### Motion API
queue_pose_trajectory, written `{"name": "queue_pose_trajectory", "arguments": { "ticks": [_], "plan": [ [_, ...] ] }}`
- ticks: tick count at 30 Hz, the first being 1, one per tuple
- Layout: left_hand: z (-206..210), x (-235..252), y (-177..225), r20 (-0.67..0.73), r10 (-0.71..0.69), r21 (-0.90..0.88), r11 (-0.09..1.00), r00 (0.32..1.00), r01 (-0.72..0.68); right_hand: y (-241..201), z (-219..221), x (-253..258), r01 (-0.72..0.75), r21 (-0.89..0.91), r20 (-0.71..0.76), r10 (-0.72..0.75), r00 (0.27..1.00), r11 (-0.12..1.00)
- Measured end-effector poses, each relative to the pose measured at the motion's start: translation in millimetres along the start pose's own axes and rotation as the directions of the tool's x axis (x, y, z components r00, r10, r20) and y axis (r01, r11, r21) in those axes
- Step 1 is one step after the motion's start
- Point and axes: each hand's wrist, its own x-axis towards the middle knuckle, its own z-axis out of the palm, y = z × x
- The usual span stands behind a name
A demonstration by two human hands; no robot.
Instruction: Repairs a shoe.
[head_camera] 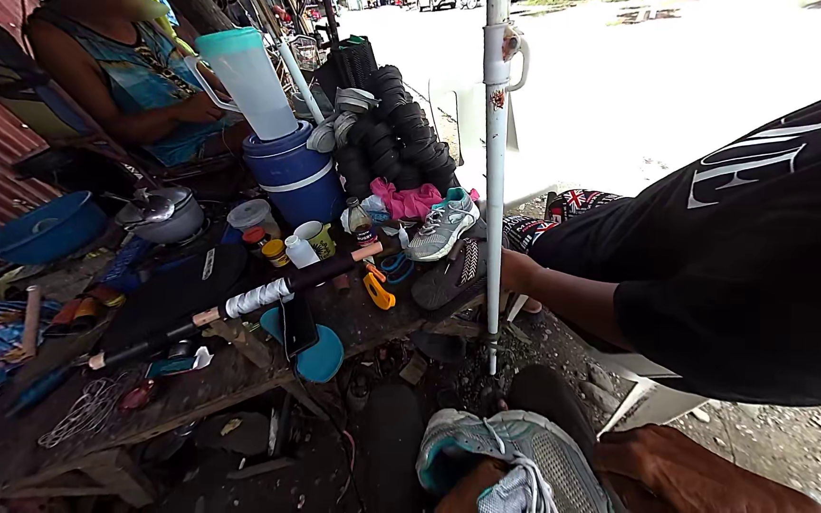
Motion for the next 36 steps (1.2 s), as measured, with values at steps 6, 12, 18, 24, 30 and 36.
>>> {"name": "queue_pose_trajectory", "arguments": {
  "ticks": [6, 12, 18, 24, 30, 36],
  "plan": [
    [-4.9, -4.6, -3.0, 0.014, -0.015, -0.183, 0.983, 1.0, 0.017, -5.3, -2.6, 5.9, -0.074, 0.005, 0.084, 0.074, 0.994, 0.997],
    [-5.6, -3.9, -7.6, 0.025, 0.01, -0.267, 0.964, 1.0, -0.003, -12.6, -1.3, 9.6, -0.197, -0.003, 0.131, 0.196, 0.972, 0.98],
    [-8.4, 8.1, -12.7, 0.104, -0.017, -0.144, 0.989, 0.994, 0.032, -11.3, 5.2, 5.3, -0.243, -0.074, 0.056, 0.247, 0.967, 0.967],
    [-14.5, -2.1, -7.8, -0.006, -0.075, 0.162, 0.984, 0.997, 0.075, -15.5, 10.0, 7.4, -0.016, -0.159, 0.094, 0.032, 0.995, 0.987],
    [-33.7, -3.1, -36.3, -0.093, -0.049, 0.433, 0.897, 0.995, 0.084, -4.6, 14.1, -0.6, 0.031, -0.271, -0.049, -0.046, 0.998, 0.962],
    [-61.6, 25.9, -79.0, -0.25, -0.412, 0.811, 0.405, 0.876, 0.422, 2.2, 21.0, -14.9, -0.111, -0.219, -0.185, 0.071, 0.98, 0.969]
  ]
}}
